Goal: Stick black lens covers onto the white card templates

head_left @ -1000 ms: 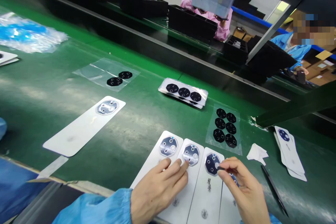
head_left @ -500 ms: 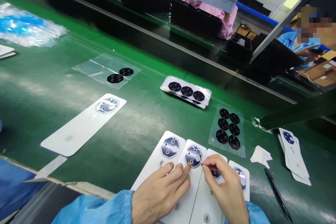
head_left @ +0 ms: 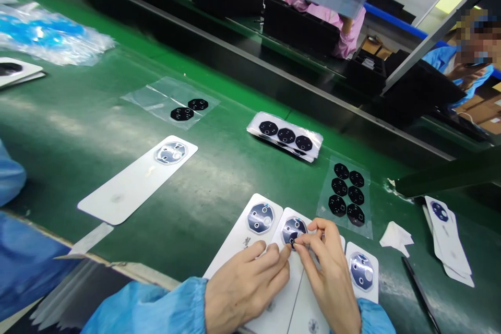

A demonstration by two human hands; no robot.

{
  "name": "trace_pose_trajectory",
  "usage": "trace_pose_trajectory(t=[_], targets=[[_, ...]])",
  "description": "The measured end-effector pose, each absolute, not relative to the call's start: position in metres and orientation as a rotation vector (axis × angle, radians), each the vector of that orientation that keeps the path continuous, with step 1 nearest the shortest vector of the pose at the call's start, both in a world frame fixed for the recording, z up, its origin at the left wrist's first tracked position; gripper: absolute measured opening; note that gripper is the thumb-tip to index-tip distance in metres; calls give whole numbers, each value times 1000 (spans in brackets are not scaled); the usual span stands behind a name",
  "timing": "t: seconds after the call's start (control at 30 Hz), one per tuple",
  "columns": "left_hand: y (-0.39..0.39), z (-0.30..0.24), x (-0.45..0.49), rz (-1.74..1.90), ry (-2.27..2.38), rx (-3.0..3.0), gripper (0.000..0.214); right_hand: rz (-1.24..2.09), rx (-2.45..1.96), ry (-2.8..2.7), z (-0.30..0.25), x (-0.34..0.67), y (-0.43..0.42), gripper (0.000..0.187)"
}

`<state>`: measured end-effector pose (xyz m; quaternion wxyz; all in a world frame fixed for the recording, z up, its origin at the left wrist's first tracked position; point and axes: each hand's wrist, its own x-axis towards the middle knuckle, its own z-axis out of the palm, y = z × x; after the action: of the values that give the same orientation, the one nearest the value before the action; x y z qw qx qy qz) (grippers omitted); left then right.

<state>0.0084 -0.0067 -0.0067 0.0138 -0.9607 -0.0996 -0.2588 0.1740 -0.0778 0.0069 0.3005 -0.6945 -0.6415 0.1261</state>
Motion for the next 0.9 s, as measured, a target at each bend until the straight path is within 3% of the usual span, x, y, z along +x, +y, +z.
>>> trace_pose_trajectory(t=[0.43, 0.67, 0.9], targets=[[-7, -7, 10, -818, -311, -2995, 39, 335, -1977, -1504, 13, 177, -64, 14], [-6, -8, 10, -825, -350, -3009, 39, 97, -1861, -1853, 9, 165, -74, 20], [-5, -9, 11, -819, -331, -3028, 38, 430, -1864, -1635, 18, 187, -78, 12]])
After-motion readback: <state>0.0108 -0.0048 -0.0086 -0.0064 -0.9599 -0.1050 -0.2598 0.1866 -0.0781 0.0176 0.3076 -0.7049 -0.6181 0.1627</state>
